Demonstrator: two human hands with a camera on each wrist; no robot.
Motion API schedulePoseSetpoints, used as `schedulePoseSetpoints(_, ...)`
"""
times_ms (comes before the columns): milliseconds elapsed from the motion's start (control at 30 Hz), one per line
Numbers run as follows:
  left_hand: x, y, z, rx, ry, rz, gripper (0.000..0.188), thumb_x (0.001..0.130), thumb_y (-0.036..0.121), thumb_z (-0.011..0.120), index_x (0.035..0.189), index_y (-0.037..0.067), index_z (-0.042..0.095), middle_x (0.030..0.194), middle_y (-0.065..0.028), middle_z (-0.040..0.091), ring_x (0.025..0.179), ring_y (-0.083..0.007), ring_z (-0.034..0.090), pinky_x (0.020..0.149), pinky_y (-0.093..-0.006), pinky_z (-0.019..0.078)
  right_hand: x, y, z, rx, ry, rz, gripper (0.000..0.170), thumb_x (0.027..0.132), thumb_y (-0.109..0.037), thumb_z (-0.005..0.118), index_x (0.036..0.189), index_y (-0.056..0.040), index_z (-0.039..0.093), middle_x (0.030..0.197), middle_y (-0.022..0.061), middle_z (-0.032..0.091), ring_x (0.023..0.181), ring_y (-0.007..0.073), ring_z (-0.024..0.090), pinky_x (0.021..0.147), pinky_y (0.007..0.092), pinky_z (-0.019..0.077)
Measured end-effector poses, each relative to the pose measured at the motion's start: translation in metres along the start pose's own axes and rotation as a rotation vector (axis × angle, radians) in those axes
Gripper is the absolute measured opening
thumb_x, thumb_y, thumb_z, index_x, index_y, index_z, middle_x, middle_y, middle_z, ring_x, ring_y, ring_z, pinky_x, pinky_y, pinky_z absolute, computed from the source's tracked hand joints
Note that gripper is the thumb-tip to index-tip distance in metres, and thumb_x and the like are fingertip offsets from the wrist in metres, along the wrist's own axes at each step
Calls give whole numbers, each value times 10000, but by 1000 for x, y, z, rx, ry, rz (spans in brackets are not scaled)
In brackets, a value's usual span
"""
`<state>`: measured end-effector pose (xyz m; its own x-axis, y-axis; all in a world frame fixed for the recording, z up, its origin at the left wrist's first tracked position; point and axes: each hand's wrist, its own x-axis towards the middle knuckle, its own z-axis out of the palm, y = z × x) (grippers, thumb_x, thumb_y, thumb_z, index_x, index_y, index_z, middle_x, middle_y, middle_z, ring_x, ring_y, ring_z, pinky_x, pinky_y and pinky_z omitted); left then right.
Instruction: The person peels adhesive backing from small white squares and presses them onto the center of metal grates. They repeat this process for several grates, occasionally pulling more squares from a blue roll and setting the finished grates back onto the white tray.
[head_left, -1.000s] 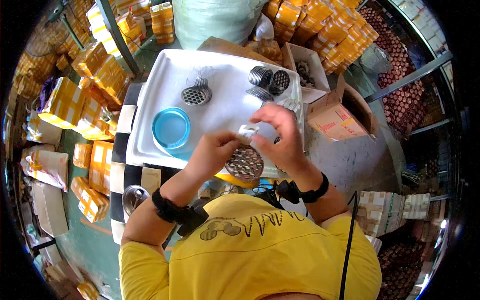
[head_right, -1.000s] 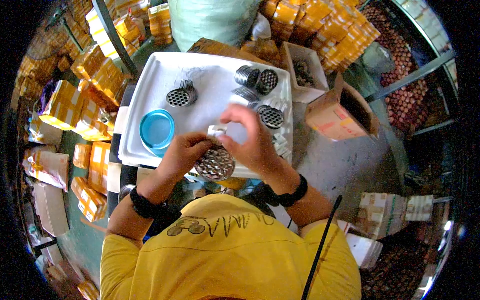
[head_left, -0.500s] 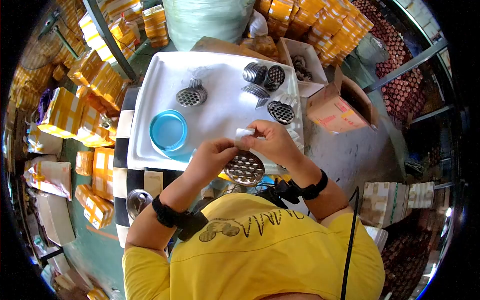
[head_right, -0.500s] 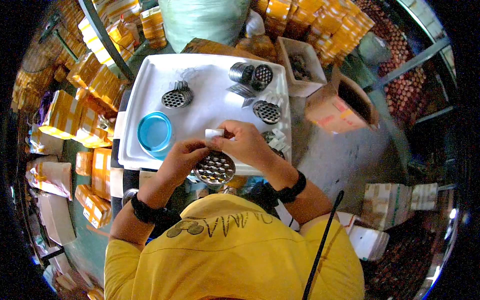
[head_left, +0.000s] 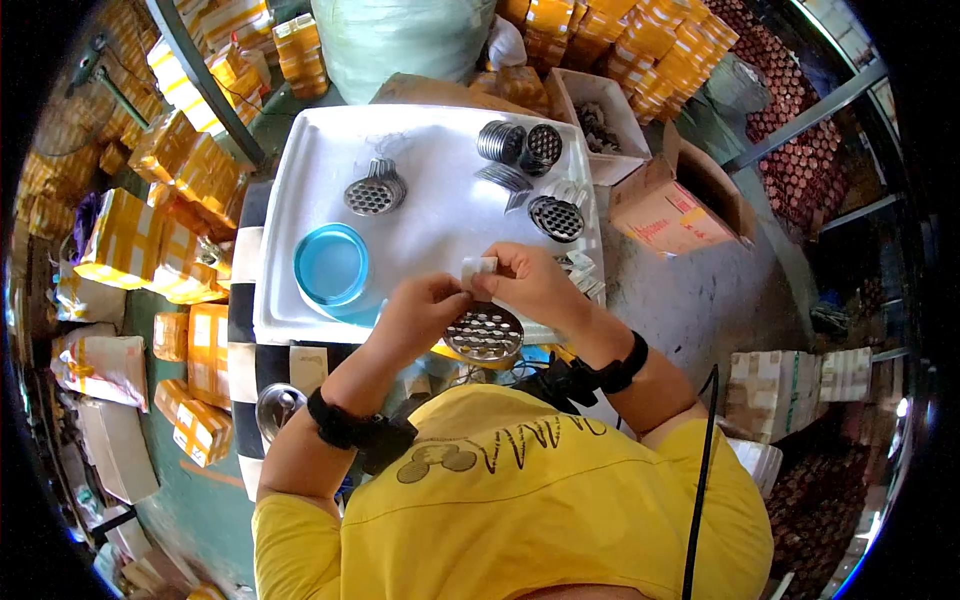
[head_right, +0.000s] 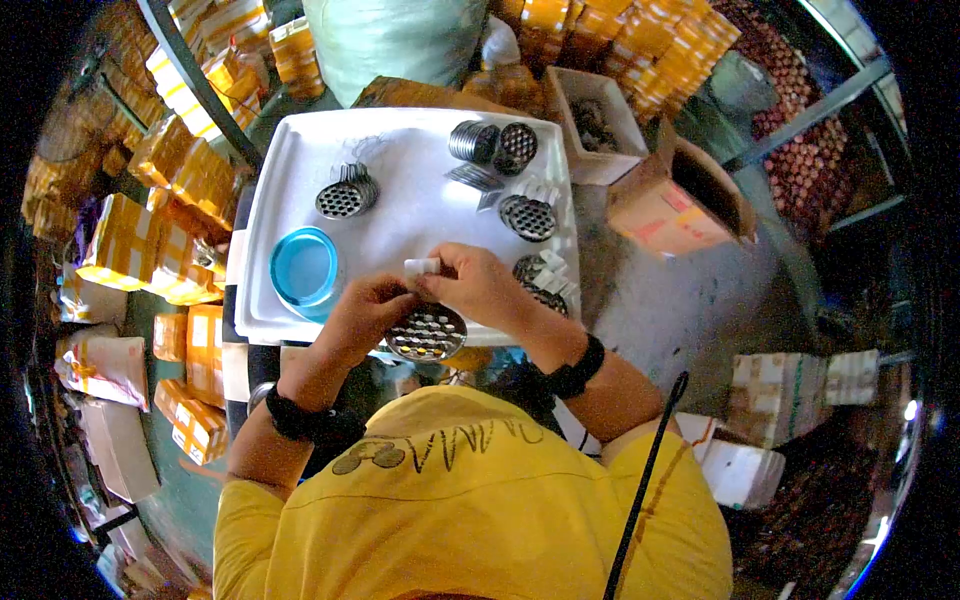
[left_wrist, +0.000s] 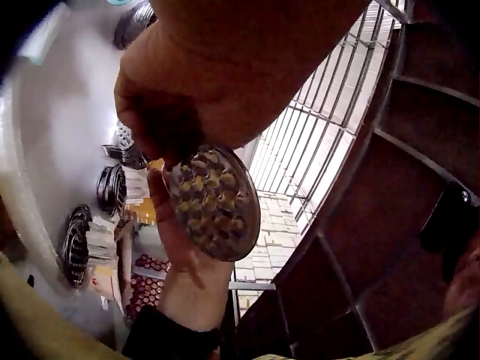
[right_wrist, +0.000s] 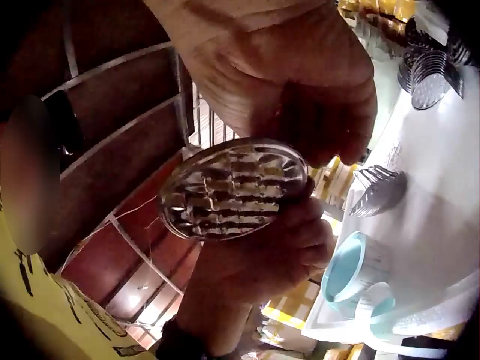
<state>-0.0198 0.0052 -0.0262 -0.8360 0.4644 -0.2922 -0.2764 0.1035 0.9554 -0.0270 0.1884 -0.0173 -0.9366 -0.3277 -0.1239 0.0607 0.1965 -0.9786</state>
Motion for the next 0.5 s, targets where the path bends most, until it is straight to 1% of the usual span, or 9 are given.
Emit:
schedulePoseSetpoints(67,-1,-2,2,-124,23,-17,183,821,128,556,877,-42,590,738,-22,602,649,-81,532,604,-227,440,-4,3,1,18,-40,29,129,777,-97,613,861,-4,583,763,50,621,676,92,545,607,259,451)
schedulePoseSetpoints(100,-1,-2,1,-107,24,-14,181,821,127,558,876,-41,593,736,-21,604,649,-80,532,605,-228,440,-6,4,3,29,-59,45,134,778,-88,608,880,-4,583,783,50,625,690,96,552,619,260,456)
schedulePoseSetpoints(200,0,-5,1,-59,12,2,177,820,124,561,878,-38,601,737,-17,609,656,-75,532,609,-229,443,-10,10,8,5,6,-5,150,752,-54,601,887,11,589,778,97,633,707,130,581,652,279,469)
schedulePoseSetpoints(233,1,-9,1,-44,-3,11,178,821,125,561,883,-37,604,741,-17,611,661,-73,531,612,-229,443,-10,12,6,-199,10,-7,166,726,-31,590,881,26,589,766,148,627,719,166,599,673,293,472)
schedulePoseSetpoints(333,5,-18,-2,58,-69,35,184,823,131,568,912,-25,611,752,-26,619,668,-64,526,610,-235,444,-14,4,7,-283,-6,-77,171,711,-29,582,869,37,586,752,186,614,719,191,605,682,308,472)
schedulePoseSetpoints(367,6,-19,-4,123,-84,33,185,824,132,569,916,-22,611,749,-28,618,666,-64,525,608,-237,444,-11,23,4,-283,-62,-45,161,739,-51,582,879,27,592,754,153,621,721,171,601,679,296,472)
schedulePoseSetpoints(400,7,-20,-6,187,-99,32,186,824,134,569,920,-19,612,747,-29,618,665,-63,525,606,-239,444,-12,21,4,-187,-50,-37,147,760,-52,582,884,27,589,760,120,617,719,144,582,670,275,467)
schedulePoseSetpoints(467,6,-21,-5,212,-138,-5,182,817,130,581,918,-18,609,743,-36,616,670,-65,521,603,-241,443,-14,14,6,5,-25,-19,123,803,-55,582,895,27,583,773,55,608,715,89,546,651,234,456)
schedulePoseSetpoints(500,4,-17,-3,242,-157,-26,183,814,130,586,916,-20,608,744,-36,616,670,-66,521,603,-240,443,-13,15,4,49,-49,-4,131,798,-53,585,901,26,582,782,52,604,733,89,551,657,231,457)
